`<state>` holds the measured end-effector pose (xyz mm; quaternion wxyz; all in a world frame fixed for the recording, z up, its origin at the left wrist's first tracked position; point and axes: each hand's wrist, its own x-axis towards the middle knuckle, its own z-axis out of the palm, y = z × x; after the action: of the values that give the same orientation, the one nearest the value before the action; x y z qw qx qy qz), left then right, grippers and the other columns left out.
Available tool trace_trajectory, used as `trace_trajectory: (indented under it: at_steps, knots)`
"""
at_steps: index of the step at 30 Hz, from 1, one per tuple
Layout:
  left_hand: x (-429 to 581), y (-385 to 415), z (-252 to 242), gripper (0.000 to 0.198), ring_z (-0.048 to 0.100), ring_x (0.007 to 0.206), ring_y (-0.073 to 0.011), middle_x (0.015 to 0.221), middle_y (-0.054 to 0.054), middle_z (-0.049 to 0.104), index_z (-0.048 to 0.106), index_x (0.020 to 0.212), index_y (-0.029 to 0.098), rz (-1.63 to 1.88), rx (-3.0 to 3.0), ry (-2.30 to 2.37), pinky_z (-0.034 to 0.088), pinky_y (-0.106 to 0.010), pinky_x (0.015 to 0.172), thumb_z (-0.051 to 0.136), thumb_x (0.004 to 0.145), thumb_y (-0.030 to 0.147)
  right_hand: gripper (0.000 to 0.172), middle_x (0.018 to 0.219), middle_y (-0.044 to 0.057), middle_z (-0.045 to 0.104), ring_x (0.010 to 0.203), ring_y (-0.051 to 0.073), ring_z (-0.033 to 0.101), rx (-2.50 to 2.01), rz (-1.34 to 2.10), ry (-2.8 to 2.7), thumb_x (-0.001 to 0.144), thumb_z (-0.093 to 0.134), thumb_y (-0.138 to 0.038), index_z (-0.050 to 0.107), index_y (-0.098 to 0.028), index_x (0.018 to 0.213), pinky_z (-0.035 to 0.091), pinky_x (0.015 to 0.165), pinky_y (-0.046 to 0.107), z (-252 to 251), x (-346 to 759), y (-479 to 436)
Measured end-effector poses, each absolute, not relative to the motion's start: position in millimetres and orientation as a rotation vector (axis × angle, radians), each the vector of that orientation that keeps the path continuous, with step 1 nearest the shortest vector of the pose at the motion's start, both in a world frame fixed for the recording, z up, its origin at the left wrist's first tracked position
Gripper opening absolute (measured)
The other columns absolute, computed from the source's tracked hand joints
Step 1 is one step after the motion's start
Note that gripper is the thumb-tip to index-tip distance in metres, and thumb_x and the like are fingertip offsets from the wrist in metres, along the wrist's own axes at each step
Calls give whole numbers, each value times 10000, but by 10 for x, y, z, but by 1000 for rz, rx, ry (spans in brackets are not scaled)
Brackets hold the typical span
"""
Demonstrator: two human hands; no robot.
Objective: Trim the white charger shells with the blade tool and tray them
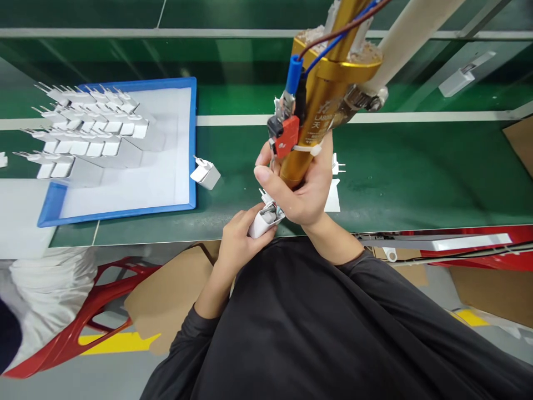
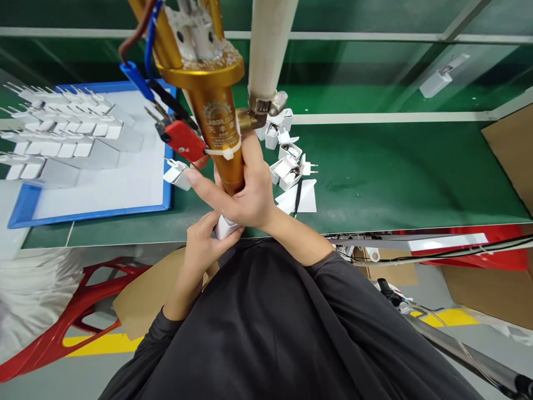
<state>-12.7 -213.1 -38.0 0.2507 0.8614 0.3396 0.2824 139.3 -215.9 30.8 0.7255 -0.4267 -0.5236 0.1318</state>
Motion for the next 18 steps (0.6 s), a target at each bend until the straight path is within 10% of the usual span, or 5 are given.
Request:
trace_trajectory:
  at_steps: [18]
  knots:
    - [-39,-2175,-564,337,655,733,-147,904,-32,702,606,1074,193,676,1956,904,512,-225,607,709,792,347,392,698,-77,491,484,81,487,-930,260,-1192,867,633,-493,376,-301,1092,623,690,366,373,1355,-2211]
